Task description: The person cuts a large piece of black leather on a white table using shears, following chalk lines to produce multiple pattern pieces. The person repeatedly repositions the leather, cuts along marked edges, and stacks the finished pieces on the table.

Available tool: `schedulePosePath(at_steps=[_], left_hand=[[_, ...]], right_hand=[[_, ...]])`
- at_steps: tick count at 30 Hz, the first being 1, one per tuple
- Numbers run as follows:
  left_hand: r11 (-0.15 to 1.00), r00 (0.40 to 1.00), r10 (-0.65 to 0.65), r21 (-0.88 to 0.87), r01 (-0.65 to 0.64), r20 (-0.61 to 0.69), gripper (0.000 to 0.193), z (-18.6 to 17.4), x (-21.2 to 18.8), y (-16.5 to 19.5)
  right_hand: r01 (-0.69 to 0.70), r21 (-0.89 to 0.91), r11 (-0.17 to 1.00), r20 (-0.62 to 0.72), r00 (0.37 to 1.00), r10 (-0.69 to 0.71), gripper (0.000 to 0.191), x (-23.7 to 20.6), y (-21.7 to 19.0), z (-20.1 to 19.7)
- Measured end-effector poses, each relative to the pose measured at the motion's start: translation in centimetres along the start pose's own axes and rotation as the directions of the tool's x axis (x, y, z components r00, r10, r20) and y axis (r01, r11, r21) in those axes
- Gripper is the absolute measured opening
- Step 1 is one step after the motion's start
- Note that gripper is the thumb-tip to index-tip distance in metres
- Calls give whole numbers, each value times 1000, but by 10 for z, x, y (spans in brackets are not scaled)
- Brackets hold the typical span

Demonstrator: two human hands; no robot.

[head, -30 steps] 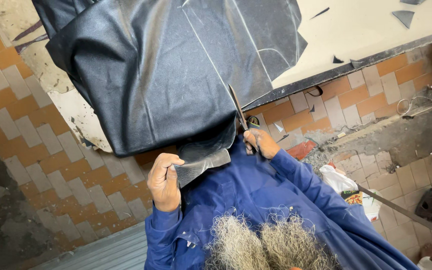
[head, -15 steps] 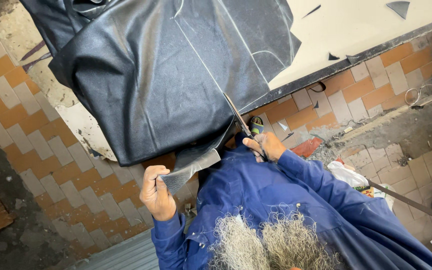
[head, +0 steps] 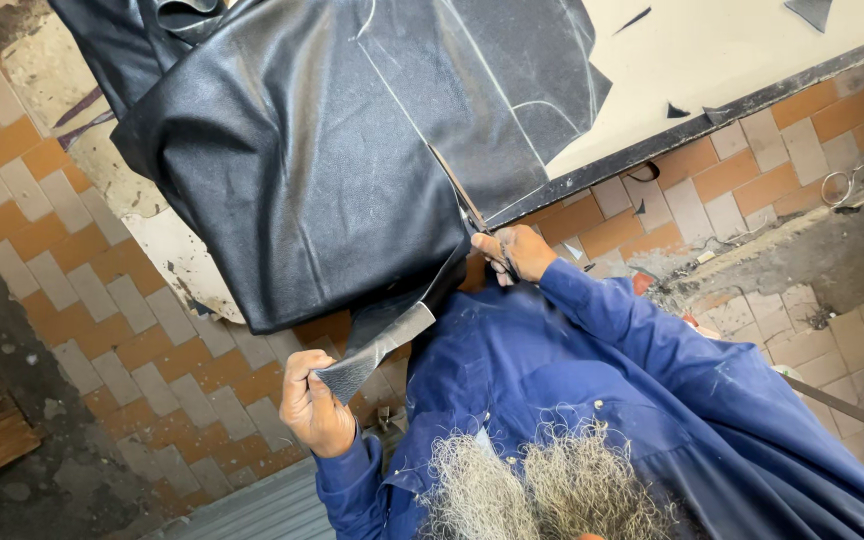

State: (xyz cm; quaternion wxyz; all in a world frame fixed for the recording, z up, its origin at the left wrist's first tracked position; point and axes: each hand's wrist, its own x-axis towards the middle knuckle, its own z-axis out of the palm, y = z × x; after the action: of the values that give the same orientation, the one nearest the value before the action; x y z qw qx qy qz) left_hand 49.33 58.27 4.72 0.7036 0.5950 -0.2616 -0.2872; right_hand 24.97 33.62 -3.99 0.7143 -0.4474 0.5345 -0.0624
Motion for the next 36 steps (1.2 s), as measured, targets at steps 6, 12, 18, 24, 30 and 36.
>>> schedulePosePath(at_steps=[6,12,18,24,30,36], left_hand=[[997,997,71,34,-71,3,14,-7,4,-5],[997,997,79,-10,-78,5,14,-9,4,-3],[997,997,71,3,-71,-36,15,-12,3,-6],[998,996,64,-9,-65,-59,14,-12,5,-10],[997,995,79,12,-78,-62,15,-11,7,-6],[997,994,81,-4,-82,-69,16,-10,6,-1]], right_hand=[[-60,-85,995,-28,998,57,43,-10,-15,1],[-141,79,987,27,990,139,58,10,-52,8],[-89,-94,992,8,996,90,61,29,-66,7],[-32,3,999,-5,999,32,54,27,-60,6],[-103,-113,988,18,994,106,66,42,-95,13],[-128,85,988,23,992,126,60,60,-119,16]])
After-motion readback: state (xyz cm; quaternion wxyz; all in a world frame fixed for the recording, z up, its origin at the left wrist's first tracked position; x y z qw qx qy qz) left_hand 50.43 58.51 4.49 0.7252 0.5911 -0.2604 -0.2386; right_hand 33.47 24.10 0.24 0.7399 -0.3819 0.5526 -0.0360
